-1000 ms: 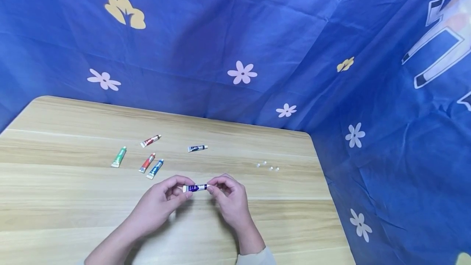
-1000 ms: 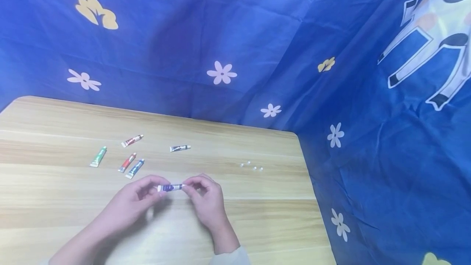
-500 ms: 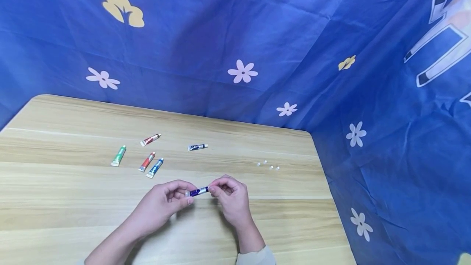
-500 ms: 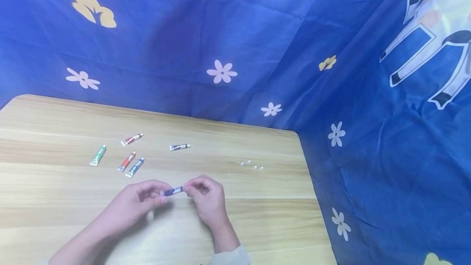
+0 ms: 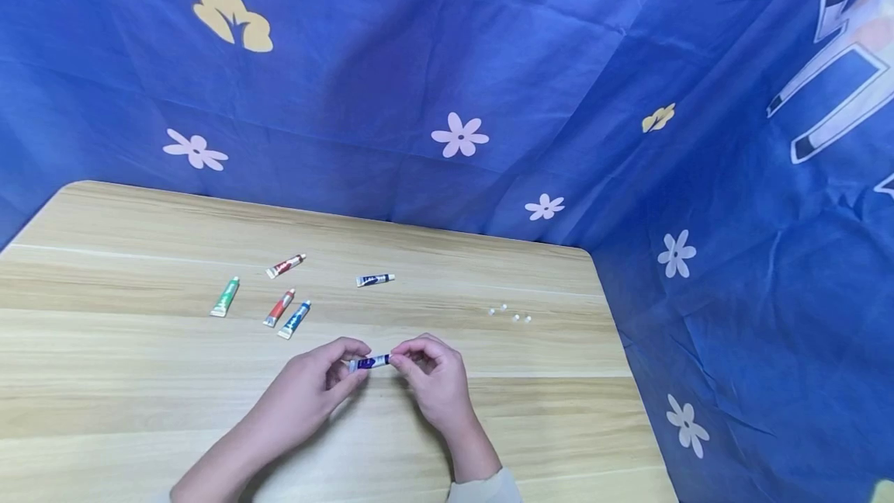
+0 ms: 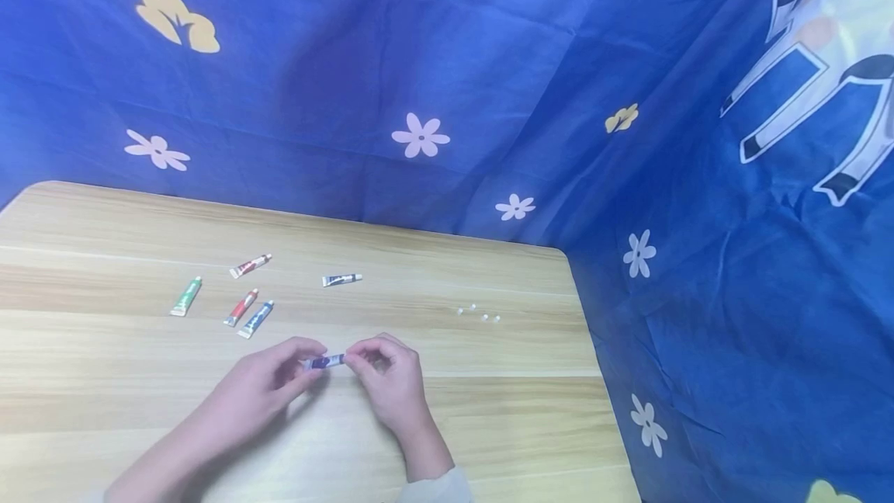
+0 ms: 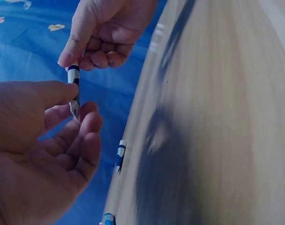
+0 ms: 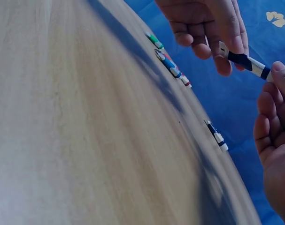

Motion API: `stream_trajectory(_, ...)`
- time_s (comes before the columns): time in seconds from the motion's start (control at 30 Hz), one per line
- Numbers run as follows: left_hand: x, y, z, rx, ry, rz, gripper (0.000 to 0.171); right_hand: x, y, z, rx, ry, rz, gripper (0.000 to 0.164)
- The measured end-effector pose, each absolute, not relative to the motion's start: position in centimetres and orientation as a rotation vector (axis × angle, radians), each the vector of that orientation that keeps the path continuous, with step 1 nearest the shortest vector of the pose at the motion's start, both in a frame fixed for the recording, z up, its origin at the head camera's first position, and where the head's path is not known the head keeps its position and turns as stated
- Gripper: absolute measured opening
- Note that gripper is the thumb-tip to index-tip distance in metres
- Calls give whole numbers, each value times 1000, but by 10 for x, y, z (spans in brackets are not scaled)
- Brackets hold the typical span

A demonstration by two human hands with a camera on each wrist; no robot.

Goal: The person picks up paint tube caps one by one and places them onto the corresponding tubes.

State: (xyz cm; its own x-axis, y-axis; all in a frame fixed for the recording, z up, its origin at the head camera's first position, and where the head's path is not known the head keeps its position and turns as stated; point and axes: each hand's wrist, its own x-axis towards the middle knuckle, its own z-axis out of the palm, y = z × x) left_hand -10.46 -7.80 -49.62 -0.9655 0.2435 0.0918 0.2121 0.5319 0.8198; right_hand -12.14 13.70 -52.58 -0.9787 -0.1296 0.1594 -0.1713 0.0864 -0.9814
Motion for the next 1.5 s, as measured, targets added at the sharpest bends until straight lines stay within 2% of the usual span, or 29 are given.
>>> stream_trajectory(0.3,-118,-76,-508,520,2929,1130,17,-126,141,-533,311,-2501,1862,13)
stream_trajectory(0.6,-136,-77,-515,570,2984,985,20,-131,157,-539,274,-2557,1793,23)
stream_trajectory(0.97,-162,-79,-523,570,3001,880,19,-147,196,-542,124,-2482,1729,22)
stream_trajectory(1.5,-206,-87,-513,590,2953,732,9,-177,271,-547,-190,-2325,1621,26)
